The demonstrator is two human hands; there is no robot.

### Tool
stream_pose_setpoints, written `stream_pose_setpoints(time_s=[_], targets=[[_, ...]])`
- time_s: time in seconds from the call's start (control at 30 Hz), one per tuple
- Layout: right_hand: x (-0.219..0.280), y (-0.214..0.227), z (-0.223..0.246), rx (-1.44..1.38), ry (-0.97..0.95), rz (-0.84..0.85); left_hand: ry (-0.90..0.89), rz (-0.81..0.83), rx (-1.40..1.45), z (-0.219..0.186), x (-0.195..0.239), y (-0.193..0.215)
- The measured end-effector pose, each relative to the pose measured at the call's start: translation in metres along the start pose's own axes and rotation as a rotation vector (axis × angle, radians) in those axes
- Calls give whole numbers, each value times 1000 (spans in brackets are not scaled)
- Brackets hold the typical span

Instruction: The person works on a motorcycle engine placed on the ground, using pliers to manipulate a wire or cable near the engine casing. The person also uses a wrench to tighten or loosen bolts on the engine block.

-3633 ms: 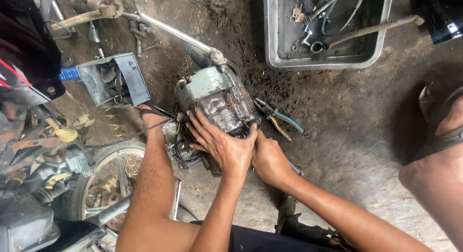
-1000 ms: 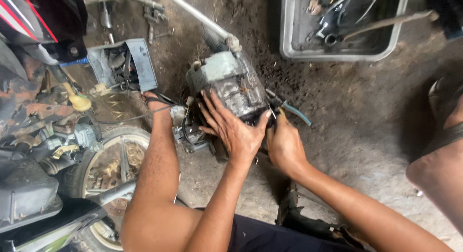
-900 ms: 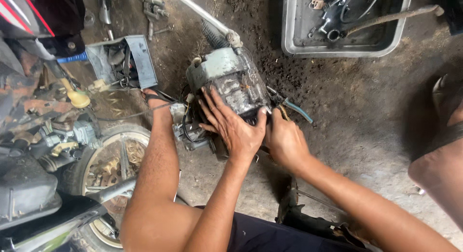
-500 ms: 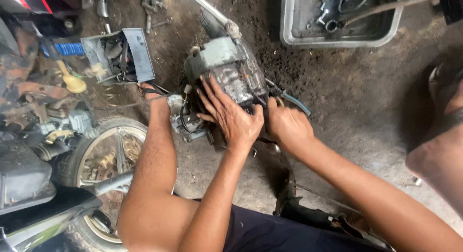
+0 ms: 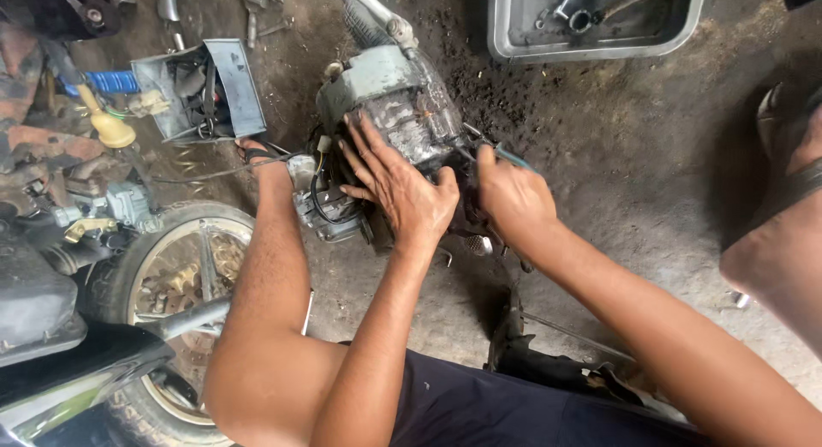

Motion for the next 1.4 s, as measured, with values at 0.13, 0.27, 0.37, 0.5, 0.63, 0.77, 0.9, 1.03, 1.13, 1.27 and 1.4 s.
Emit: stream_pose_setpoints(time_s=[0.13, 0.27, 0.37, 0.5, 0.63, 0.77, 0.9, 1.03, 1.13, 1.27, 1.4], targets=[[10, 10, -8, -388, -329, 163, 0, 11, 20, 3, 4, -1], [3, 5, -11, -140, -115, 102, -7, -5, 30, -1, 0, 1], [8, 6, -5, 63, 15, 16, -10, 3, -27, 0, 0, 0], [8, 11, -3, 75, 62, -11, -13, -1, 23, -1, -2, 0], [-3, 25, -24, 144, 17, -9, -6, 32, -19, 0, -3, -3], [-6, 32, -26, 160, 56, 94, 6, 62, -53, -3, -4, -3], [-9, 39, -16, 112, 42, 160, 26, 75, -47, -5, -8, -1], [-12, 35, -39, 216, 36, 181, 40, 76, -24, -8, -9, 3], [-15, 45, -34, 204, 4, 218, 32, 61, -14, -10, -14, 1], [-11, 42, -11, 95, -15, 295, 32, 53, -37, -5, -9, 0], [-10, 56, -22, 346, -55, 204, 38, 43, -51, -5, -9, 1]])
Point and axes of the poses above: each hand's wrist, its own x-axis away from the middle knuckle, its own y-axis out of the back of the hand, z = x × y, the point moved 5 cm from there along -x, towards the middle knuckle, and after that the axes turned 6 degrees about -x, right-handed, at the moved point
